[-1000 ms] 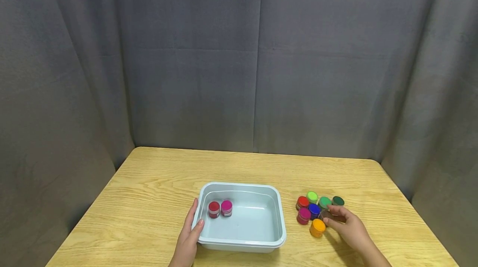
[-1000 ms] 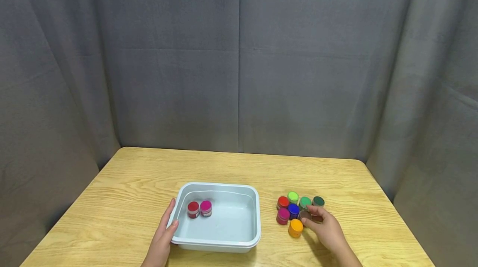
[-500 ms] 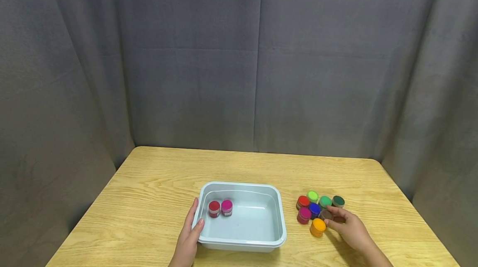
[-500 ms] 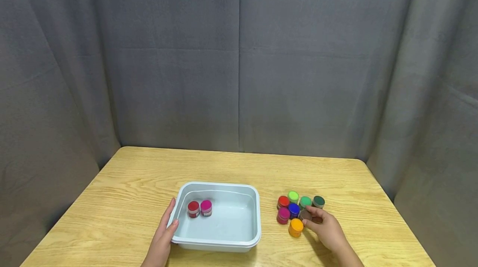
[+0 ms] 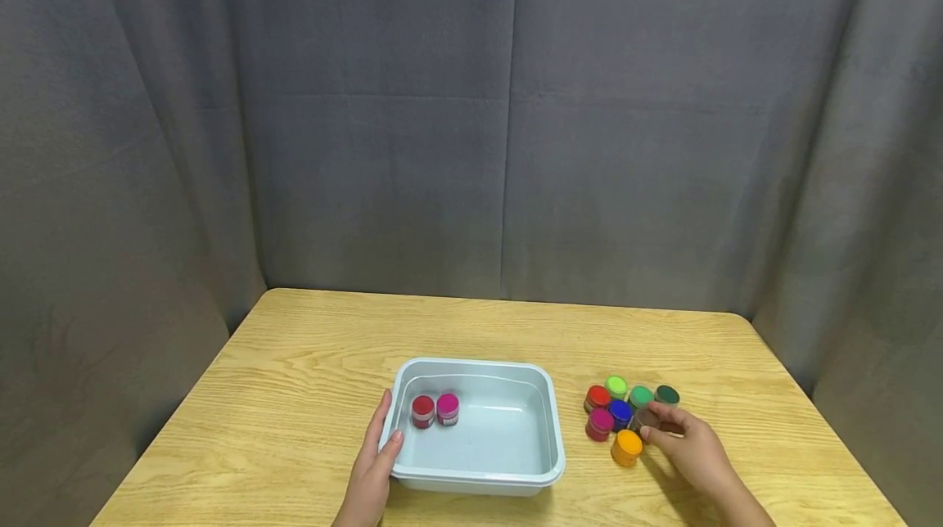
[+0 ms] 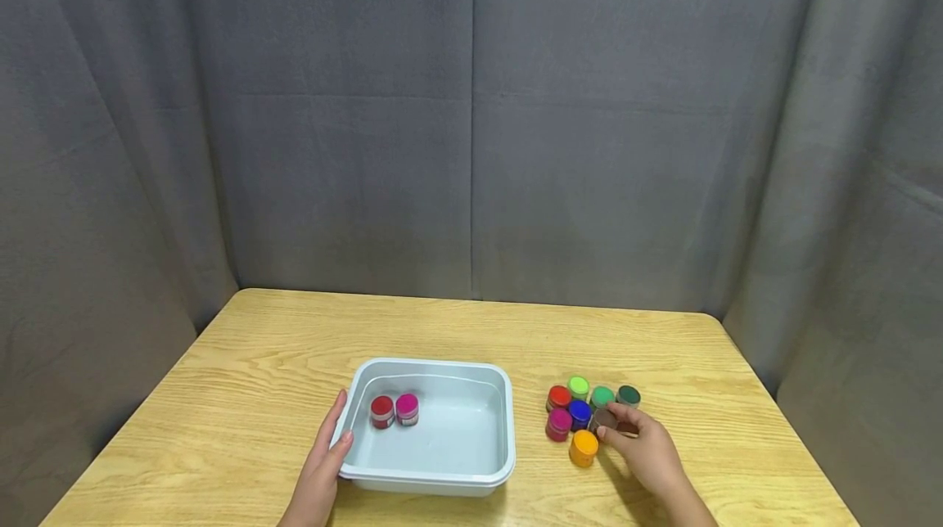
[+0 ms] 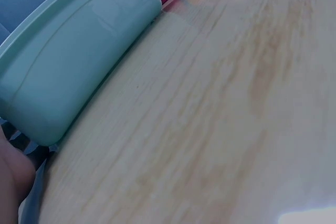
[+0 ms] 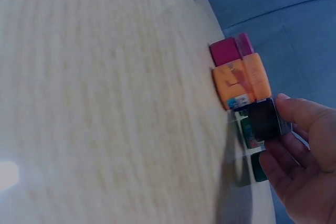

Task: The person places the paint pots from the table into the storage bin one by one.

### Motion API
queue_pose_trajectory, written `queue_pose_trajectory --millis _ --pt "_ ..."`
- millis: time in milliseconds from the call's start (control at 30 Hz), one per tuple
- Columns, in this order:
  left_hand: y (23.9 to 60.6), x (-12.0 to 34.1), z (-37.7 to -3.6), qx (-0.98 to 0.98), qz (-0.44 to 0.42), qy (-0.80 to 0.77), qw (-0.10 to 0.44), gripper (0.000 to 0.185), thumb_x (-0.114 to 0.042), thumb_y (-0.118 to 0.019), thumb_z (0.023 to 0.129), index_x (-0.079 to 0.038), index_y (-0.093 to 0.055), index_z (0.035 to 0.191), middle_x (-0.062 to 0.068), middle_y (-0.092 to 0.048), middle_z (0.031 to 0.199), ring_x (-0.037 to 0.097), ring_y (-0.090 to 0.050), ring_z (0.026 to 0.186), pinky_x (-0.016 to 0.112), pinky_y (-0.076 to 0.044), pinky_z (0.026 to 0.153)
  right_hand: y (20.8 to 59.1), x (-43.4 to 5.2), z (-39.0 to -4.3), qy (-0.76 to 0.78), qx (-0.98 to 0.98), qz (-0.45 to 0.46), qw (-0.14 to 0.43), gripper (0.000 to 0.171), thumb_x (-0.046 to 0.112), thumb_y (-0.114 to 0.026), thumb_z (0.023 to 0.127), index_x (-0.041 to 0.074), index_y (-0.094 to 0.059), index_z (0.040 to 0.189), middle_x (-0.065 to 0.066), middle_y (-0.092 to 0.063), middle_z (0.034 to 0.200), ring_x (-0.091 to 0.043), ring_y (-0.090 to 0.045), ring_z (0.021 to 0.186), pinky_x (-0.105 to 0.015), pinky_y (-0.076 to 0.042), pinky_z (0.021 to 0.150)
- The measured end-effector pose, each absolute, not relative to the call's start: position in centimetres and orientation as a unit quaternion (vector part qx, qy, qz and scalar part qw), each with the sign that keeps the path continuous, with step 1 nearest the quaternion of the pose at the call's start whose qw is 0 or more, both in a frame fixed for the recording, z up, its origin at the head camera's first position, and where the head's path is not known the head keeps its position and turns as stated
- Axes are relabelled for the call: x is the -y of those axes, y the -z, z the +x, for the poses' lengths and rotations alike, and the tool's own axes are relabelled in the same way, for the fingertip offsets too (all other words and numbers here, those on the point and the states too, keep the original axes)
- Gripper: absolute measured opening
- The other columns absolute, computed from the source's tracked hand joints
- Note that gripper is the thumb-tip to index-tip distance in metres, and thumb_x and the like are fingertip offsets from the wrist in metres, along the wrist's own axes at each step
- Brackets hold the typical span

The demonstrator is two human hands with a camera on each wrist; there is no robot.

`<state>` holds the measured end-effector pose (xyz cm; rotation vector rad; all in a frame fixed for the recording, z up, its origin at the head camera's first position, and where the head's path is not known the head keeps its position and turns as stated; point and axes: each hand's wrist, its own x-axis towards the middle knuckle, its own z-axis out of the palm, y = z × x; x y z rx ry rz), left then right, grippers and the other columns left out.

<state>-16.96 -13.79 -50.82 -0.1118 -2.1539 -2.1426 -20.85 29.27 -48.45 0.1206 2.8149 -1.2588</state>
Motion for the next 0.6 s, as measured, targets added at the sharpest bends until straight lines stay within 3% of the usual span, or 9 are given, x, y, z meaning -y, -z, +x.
queue_pose_trajectory --millis 433,600 --pt "50.6 13.7 -16.9 0.713 -0.034 0.699 0.050 0.058 -0.018 -0.040 0.104 -0.007 -0.018 0.157 0.015 -0.012 0.165 0.041 -0.002 0.151 0.063 -0.003 0.120 46.3 -28.8 -21.0 0.412 -0.910 0.043 0.018 0.071 0.044 -0.066 0.092 -0.001 -0.045 0.144 -0.021 -0.059 0.132 -0.036 -0.056 0.120 -0.043 -0.055 0.092" --pt "50.7 13.7 -16.9 0.714 -0.034 0.698 0.052 0.058 -0.017 -0.040 0.104 -0.007 -0.018 0.157 0.015 -0.012 0.165 0.041 -0.002 0.151 0.063 -0.003 0.120 45.4 -27.7 -21.2 0.421 -0.907 0.030 0.005 0.068 0.039 -0.068 0.092 -0.001 -0.047 0.142 -0.023 -0.058 0.135 -0.034 -0.058 0.117 -0.040 -0.057 0.092"
